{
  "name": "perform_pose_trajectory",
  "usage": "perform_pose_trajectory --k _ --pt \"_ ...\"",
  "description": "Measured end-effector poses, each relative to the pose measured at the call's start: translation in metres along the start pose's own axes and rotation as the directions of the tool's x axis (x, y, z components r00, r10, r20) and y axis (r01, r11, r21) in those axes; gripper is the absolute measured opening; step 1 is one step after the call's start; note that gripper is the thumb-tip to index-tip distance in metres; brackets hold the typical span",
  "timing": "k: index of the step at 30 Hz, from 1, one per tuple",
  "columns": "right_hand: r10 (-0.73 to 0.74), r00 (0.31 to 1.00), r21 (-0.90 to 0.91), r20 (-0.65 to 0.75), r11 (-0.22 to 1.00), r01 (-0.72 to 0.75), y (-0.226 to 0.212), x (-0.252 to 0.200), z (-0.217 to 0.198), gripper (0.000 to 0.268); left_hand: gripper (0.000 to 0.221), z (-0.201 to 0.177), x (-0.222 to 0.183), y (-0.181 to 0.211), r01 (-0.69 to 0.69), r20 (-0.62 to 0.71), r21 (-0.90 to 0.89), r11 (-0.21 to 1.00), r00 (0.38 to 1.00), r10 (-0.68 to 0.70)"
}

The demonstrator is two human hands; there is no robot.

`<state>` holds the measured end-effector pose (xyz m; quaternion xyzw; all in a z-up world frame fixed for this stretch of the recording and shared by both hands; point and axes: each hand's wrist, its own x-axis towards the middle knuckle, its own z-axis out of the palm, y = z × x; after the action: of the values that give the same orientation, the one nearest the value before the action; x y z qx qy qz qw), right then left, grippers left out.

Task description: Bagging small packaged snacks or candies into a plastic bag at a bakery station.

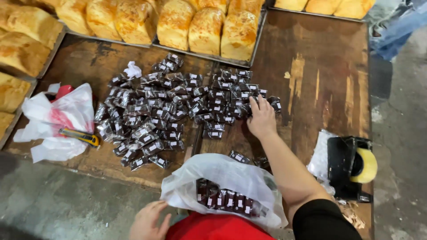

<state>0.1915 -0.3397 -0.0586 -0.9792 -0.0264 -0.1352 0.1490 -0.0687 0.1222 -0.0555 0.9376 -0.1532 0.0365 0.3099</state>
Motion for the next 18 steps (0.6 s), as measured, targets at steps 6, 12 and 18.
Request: perform_pose_trajectory --k 6,12,18 --pt "-0.144 0.974 -0.088 0.174 0.983 0.161 -0.036 0.033 -0.042 0.042 0.042 -0.006 -0.017 -0.016 0.130 -0.034 0.100 0.986 0.991 -0.127" --pt "-0.100 0.973 -0.042 0.210 0.993 0.111 -0.031 0.049 -0.012 0.071 0.039 -0.019 0.020 0.051 -0.055 -0.064 0.070 0.996 0.996 0.060" --pt "0.092 0.944 -0.121 0.318 0.991 -0.056 -0.039 0.044 -0.020 0.065 0.034 -0.026 0.069 0.101 -0.158 0.096 -0.054 0.986 0.982 0.163"
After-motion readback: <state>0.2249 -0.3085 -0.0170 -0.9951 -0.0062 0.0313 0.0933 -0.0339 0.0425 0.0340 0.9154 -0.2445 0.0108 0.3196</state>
